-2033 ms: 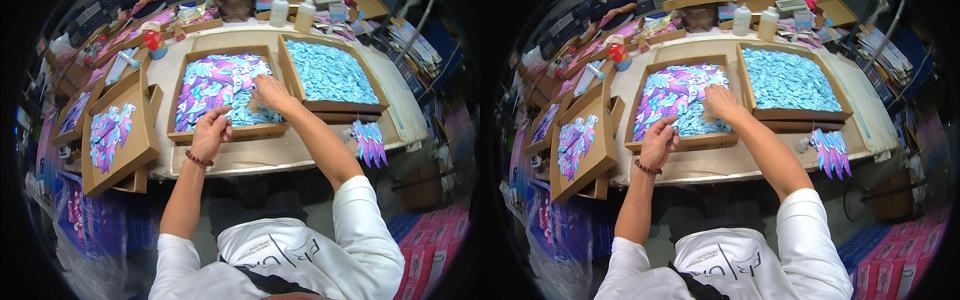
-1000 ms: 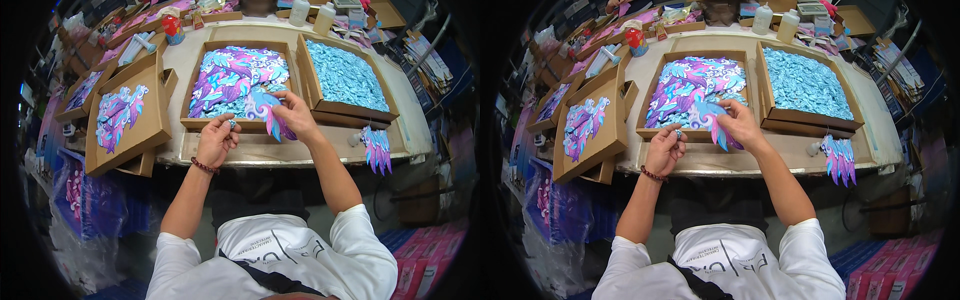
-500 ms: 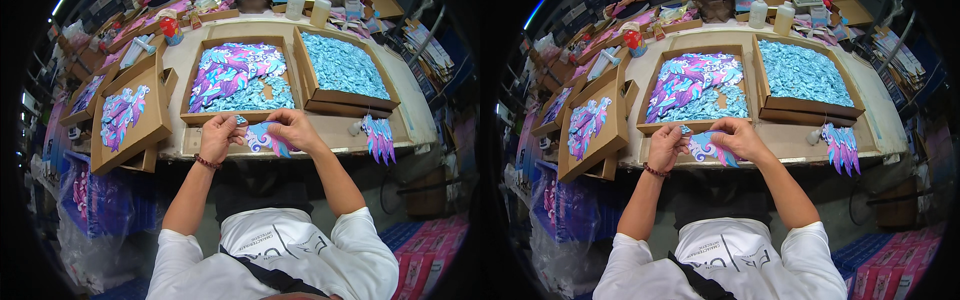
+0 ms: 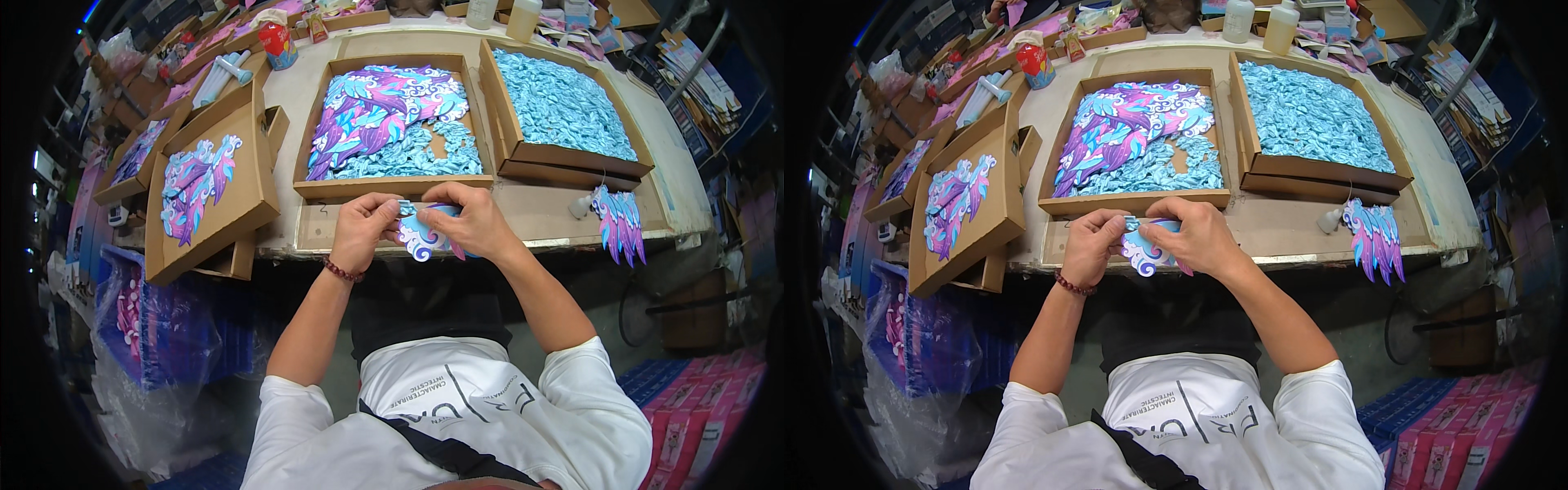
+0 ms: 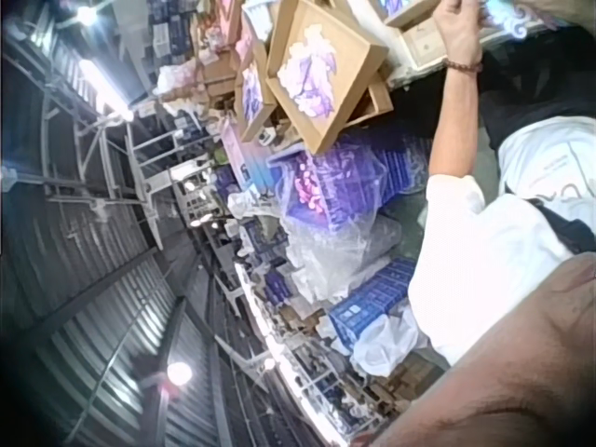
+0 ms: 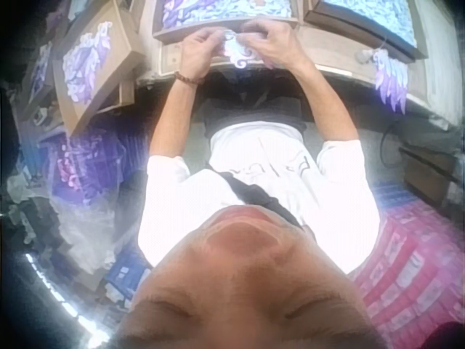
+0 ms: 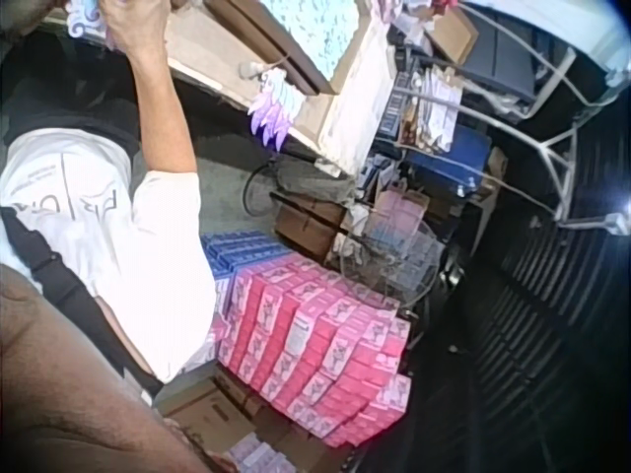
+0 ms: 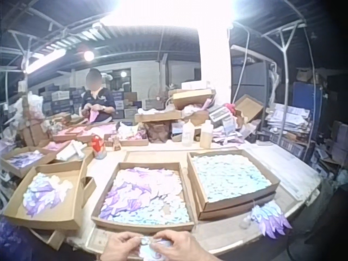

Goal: The person assembles small colorful paper cutouts shaped like wings or feathers by hand. They pick up pieces from a box, align and press them together, and place the assembled items on the table. The process is repeated multiple times throughout the clip.

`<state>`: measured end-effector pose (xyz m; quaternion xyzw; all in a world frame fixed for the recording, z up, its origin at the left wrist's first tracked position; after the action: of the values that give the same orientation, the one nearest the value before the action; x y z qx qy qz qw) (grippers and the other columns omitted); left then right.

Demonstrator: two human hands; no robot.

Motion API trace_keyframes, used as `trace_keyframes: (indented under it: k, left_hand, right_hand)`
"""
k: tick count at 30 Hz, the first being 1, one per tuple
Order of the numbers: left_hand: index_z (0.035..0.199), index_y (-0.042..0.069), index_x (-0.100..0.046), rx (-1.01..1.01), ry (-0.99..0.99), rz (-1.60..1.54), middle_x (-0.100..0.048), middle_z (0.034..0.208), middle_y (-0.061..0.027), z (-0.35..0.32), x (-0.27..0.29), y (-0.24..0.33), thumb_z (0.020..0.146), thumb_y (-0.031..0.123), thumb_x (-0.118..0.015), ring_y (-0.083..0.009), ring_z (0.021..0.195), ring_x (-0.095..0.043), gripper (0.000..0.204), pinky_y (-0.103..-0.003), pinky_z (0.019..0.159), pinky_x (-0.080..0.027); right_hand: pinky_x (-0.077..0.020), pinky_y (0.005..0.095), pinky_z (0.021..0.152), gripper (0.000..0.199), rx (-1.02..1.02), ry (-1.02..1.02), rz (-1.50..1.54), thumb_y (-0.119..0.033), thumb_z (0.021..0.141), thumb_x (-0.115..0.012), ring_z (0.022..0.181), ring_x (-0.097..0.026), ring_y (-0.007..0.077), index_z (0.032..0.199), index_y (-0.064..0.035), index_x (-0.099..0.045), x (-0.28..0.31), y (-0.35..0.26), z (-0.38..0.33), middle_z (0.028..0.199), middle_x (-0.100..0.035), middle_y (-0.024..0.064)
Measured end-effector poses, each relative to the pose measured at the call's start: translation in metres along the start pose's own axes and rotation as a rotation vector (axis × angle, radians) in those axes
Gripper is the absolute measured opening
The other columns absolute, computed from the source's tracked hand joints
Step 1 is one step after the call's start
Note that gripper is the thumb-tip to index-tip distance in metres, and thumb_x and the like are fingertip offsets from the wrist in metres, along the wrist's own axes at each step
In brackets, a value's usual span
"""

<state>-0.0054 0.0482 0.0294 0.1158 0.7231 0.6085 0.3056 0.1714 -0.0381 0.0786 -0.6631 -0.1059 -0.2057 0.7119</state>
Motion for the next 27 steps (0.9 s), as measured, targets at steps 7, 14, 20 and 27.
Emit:
trace_keyframes:
  k: [7, 14, 20, 27]
  left_hand:
    - [0.107, -0.005, -0.065, 0.046, -0.122, -0.074, -0.069, 0.089, -0.011, -0.003, -0.001, -0.002, 0.096, 0.018, -0.061, -0.0154, 0.073, -0.068, 0.026, -0.028, 0.061, -0.059]
    - [0.11, -0.009, -0.062, 0.029, -0.098, -0.066, -0.069, 0.092, -0.0128, -0.007, -0.01, 0.003, 0.09, 0.001, -0.061, -0.016, 0.077, -0.068, 0.023, -0.031, 0.07, -0.06]
    - [0.11, -0.01, -0.062, 0.008, -0.079, -0.005, -0.068, 0.09, -0.0117, -0.007, -0.012, 0.002, 0.087, -0.002, -0.061, -0.0139, 0.078, -0.067, 0.024, -0.028, 0.07, -0.059]
    - [0.109, -0.01, -0.062, -0.017, -0.067, 0.059, -0.069, 0.089, -0.0114, -0.004, -0.01, -0.005, 0.087, -0.002, -0.061, -0.0135, 0.077, -0.067, 0.023, -0.027, 0.07, -0.058]
  right_hand:
    - [-0.0524, 0.0344, 0.067, 0.024, 0.209, 0.121, -0.128, -0.025, 0.082, -0.073, 0.076, -0.068, 0.0271, 0.094, -0.0038, -0.073, -0.005, 0.012, 0.005, 0.084, -0.07, 0.0124]
    - [-0.0522, 0.0354, 0.066, 0.021, 0.191, 0.166, -0.185, -0.026, 0.083, -0.072, 0.074, -0.068, 0.027, 0.089, -0.0064, -0.073, -0.004, 0.011, 0.001, 0.083, -0.07, 0.0098]
    - [-0.0527, 0.0365, 0.065, 0.019, 0.212, 0.183, -0.229, -0.025, 0.083, -0.072, 0.073, -0.068, 0.0274, 0.088, -0.0067, -0.073, -0.004, 0.01, 0.0, 0.082, -0.07, 0.0095]
    - [-0.0522, 0.0382, 0.064, 0.021, 0.225, 0.147, -0.278, -0.027, 0.081, -0.074, 0.073, -0.067, 0.0283, 0.091, -0.0082, -0.073, -0.003, 0.015, -0.002, 0.082, -0.069, 0.0086]
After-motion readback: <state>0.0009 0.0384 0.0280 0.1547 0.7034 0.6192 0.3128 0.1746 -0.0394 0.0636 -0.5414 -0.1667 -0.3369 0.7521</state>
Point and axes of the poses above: each hand's wrist, its own z-axis towards the middle knuckle, its own x-axis out of the back of the hand, y = z × x, the point moved 2 cm from there along z, towards the middle knuckle
